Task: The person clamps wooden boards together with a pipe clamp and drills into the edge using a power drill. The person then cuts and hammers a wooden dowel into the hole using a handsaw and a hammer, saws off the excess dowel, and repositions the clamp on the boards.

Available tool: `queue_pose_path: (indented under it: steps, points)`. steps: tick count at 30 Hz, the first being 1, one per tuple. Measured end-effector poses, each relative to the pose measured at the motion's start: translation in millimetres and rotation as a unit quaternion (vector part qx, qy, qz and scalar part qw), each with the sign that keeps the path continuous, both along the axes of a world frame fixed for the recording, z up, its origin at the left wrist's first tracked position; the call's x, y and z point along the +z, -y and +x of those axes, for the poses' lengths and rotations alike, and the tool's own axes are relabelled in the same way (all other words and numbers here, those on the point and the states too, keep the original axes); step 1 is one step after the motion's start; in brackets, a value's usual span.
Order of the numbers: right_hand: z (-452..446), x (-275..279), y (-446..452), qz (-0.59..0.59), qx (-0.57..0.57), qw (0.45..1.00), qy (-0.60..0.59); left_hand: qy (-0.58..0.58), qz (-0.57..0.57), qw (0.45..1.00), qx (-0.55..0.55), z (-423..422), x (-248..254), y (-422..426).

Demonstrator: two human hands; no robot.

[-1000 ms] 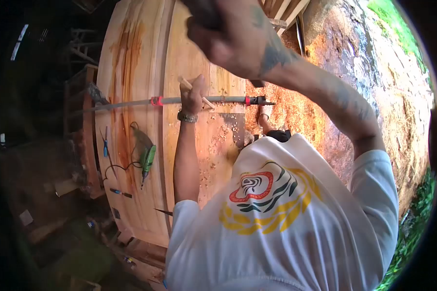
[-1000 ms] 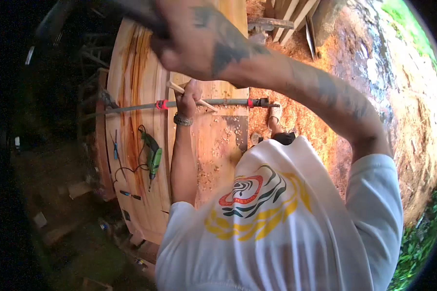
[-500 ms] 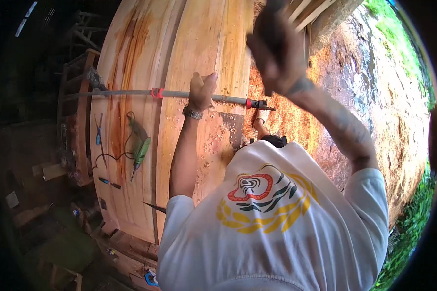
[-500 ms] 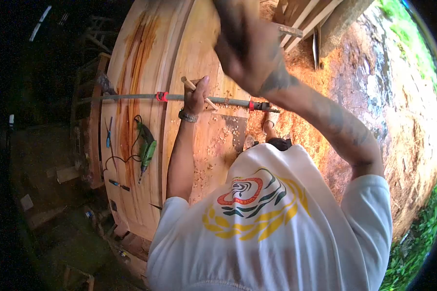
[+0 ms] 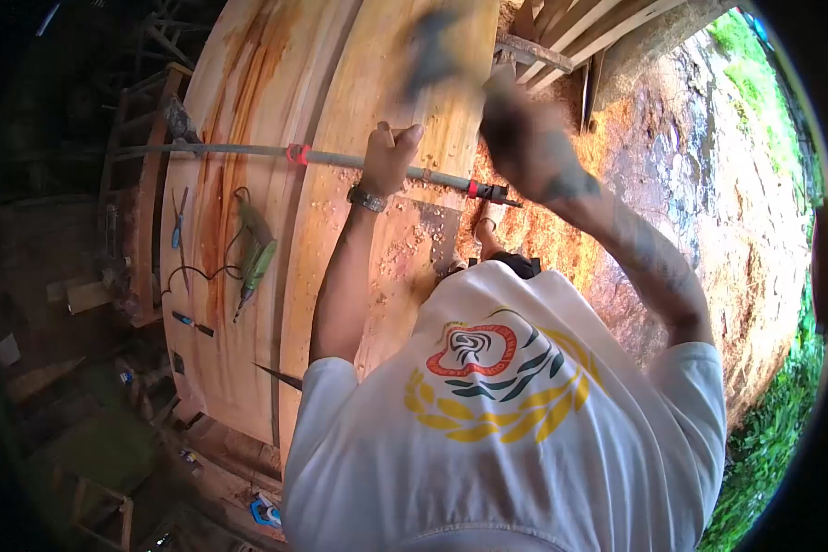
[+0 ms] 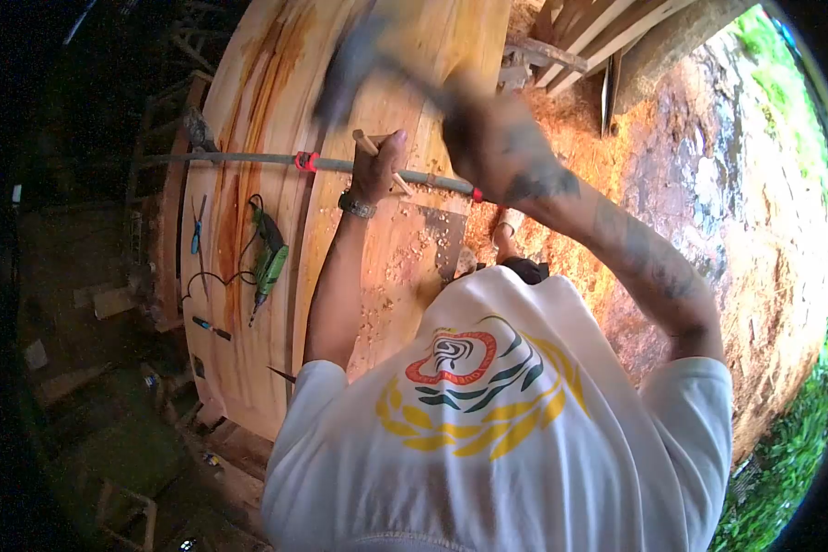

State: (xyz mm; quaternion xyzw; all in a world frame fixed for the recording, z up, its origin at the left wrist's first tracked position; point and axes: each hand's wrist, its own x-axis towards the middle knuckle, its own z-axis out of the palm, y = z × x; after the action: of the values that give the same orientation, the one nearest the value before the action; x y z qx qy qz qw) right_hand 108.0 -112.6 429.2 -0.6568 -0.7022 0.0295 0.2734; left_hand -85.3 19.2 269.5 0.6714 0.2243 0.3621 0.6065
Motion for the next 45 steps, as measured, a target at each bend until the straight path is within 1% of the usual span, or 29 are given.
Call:
queue_pose_path:
  steps: [1, 3, 4, 6, 7, 10, 11, 12, 13, 15, 17, 19, 22, 25, 26, 27, 28, 30, 31, 32, 33, 34, 35, 36, 37, 39, 42, 44, 45]
  points:
    - [-1.4, -26.4, 4.6, -0.076, 0.057, 0.993, 0.063, -0.02, 0.034, 0.999, 0.005, -0.9, -7.2, -0.1]
    - [-1.4, -19.2, 9.0, -0.104, 0.09, 0.99, -0.022, -0.06, 0.101, 0.993, 0.018, -2.3, -21.7, -1.2]
    - [3.8, -4.5, 2.6, -0.081, 0.091, 0.992, -0.042, -0.033, 0.09, 0.995, 0.031, 4.8, -23.4, -3.4]
    - [-0.9, 29.6, -1.5, -0.051, 0.092, 0.989, -0.101, -0.15, -0.024, 0.988, -0.013, -1.0, -21.8, -7.3]
    - [-4.1, 48.9, -1.3, -0.016, 0.073, 0.992, -0.101, -0.105, -0.039, 0.993, 0.034, 5.4, -12.6, 0.7]
    - [-9.9, 67.1, -4.3, 0.068, 0.0, 0.979, -0.19, -0.068, 0.068, 0.994, 0.045, 6.9, -8.5, -0.5]
    - [-10.8, 55.6, -6.7, 0.08, -0.008, 0.981, -0.175, -0.054, 0.064, 0.995, 0.054, 8.3, -22.1, -1.9]
    - [-11.5, 44.2, -8.8, 0.091, -0.016, 0.983, -0.16, -0.036, 0.208, 0.974, 0.085, 9.2, -17.4, -4.2]
    - [-11.9, 21.7, -7.6, 0.088, -0.021, 0.988, -0.124, -0.02, 0.164, 0.983, 0.08, 8.7, -10.0, -0.3]
    - [5.3, -27.1, -0.6, -0.19, 0.011, 0.981, 0.032, 0.005, 0.051, 0.999, 0.003, 6.9, -32.6, -3.2]
    - [21.6, -57.7, 10.1, -0.037, 0.126, 0.991, 0.003, 0.025, 0.111, 0.993, 0.041, 9.9, -30.7, -0.3]
    - [4.0, -31.0, 6.0, -0.211, -0.02, 0.977, -0.038, 0.029, -0.01, 0.999, 0.03, 5.0, -10.5, 11.3]
    - [27.4, -95.1, 16.2, -0.159, -0.075, 0.979, -0.103, -0.122, 0.103, 0.986, 0.041, -37.1, -16.2, 16.2]
    - [78.1, -221.2, 33.1, -0.136, -0.067, 0.966, -0.21, -0.017, -0.121, 0.983, 0.141, -100.4, -78.6, 41.6]
    - [97.2, -255.3, 38.6, -0.25, -0.124, 0.933, -0.226, 0.008, -0.149, 0.964, 0.221, -129.2, -104.4, 55.9]
    - [105.3, -274.0, 39.8, -0.357, -0.186, 0.885, -0.232, -0.05, -0.057, 0.945, 0.318, -172.5, -149.4, 72.9]
    - [89.3, -269.4, 39.1, -0.372, -0.186, 0.889, -0.193, -0.121, 0.022, 0.899, 0.42, -215.8, -195.5, 89.1]
    - [163.6, -384.7, 54.2, -0.275, -0.089, 0.923, -0.254, -0.301, -0.002, 0.747, 0.593, -309.3, -245.0, 168.3]
    - [115.0, -331.2, 35.7, -0.312, -0.127, 0.929, -0.154, -0.378, -0.027, 0.658, 0.651, -352.4, -263.8, 214.3]
    - [125.3, -354.5, 22.2, -0.296, -0.081, 0.948, -0.083, -0.446, -0.054, 0.57, 0.688, -386.9, -274.2, 263.2]
    - [78.1, -302.1, -8.6, -0.329, -0.12, 0.935, -0.058, -0.499, -0.074, 0.495, 0.708, -413.9, -281.8, 314.0]
    - [97.7, -337.4, -29.3, -0.315, -0.093, 0.944, 0.01, -0.539, -0.099, 0.428, 0.719, -434.9, -281.5, 358.3]
    - [72.8, -324.0, -52.6, -0.258, -0.066, 0.964, -0.005, -0.565, -0.127, 0.374, 0.724, -454.8, -287.1, 398.9]
    - [63.0, -331.8, -73.4, -0.181, -0.017, 0.983, -0.037, -0.565, -0.163, 0.361, 0.724, -464.5, -283.2, 424.9]
    - [82.2, -375.7, -100.9, -0.228, 0.008, 0.97, -0.084, -0.55, -0.199, 0.364, 0.725, -471.3, -283.6, 445.3]
    - [42.1, -354.9, -130.6, -0.116, -0.008, 0.993, 0.011, -0.499, -0.284, 0.38, 0.725, -467.6, -277.4, 471.3]
    - [29.3, -363.9, -158.1, -0.009, 0.011, 1.0, -0.025, -0.417, -0.418, 0.404, 0.699, -451.4, -266.8, 482.4]
    - [19.6, -354.8, -142.0, 0.025, 0.002, 0.998, -0.066, -0.421, -0.373, 0.414, 0.716, -456.9, -274.8, 484.6]
    - [0.7, -326.6, -115.9, 0.001, -0.022, 0.993, -0.118, -0.458, -0.413, 0.426, 0.662, -465.3, -266.2, 482.7]
